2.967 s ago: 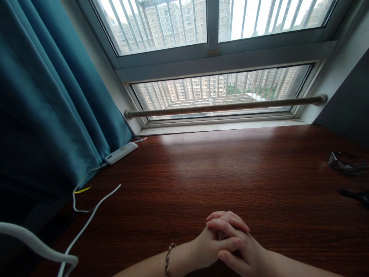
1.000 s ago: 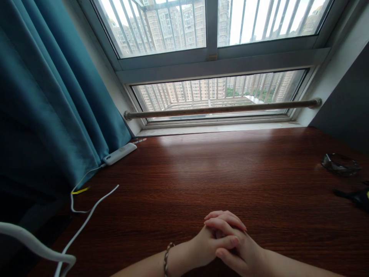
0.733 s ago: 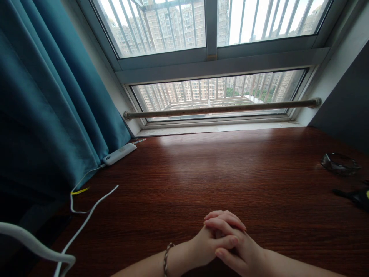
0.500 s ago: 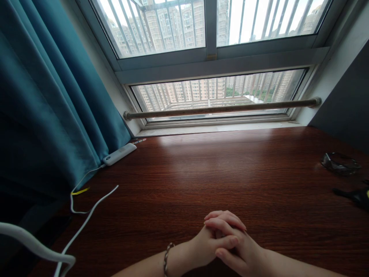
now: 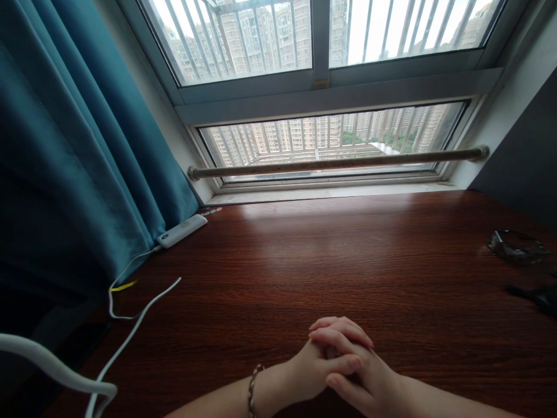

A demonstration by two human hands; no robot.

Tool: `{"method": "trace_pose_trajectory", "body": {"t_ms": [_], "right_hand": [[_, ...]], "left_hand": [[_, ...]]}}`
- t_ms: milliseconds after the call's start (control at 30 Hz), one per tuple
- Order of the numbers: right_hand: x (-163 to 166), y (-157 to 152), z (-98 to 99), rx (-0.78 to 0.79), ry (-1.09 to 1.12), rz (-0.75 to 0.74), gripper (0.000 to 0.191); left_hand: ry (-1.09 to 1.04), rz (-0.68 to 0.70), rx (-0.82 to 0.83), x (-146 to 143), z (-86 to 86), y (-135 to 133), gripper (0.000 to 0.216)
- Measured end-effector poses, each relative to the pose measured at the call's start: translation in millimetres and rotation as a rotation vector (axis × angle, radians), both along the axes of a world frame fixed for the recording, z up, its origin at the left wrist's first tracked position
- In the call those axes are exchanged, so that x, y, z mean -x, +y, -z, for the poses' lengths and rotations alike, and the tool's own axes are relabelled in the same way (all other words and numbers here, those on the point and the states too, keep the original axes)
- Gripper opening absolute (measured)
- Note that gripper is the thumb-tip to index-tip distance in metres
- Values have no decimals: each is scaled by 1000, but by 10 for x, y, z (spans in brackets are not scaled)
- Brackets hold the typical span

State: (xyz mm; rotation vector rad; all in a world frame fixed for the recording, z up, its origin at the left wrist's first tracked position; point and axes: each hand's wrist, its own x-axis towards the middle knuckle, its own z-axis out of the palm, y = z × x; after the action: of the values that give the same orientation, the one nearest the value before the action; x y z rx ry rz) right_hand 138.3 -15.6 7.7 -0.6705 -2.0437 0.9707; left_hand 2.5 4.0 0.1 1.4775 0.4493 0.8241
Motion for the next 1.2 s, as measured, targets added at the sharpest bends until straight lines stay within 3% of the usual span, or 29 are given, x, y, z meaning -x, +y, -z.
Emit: {"method": "trace_pose_trajectory", "body": {"t_ms": [1200], "right_hand": [[10,19,-8,-14,4,9,44]], "left_hand": [[-4,-4,1,3,-22,-4,30]]}}
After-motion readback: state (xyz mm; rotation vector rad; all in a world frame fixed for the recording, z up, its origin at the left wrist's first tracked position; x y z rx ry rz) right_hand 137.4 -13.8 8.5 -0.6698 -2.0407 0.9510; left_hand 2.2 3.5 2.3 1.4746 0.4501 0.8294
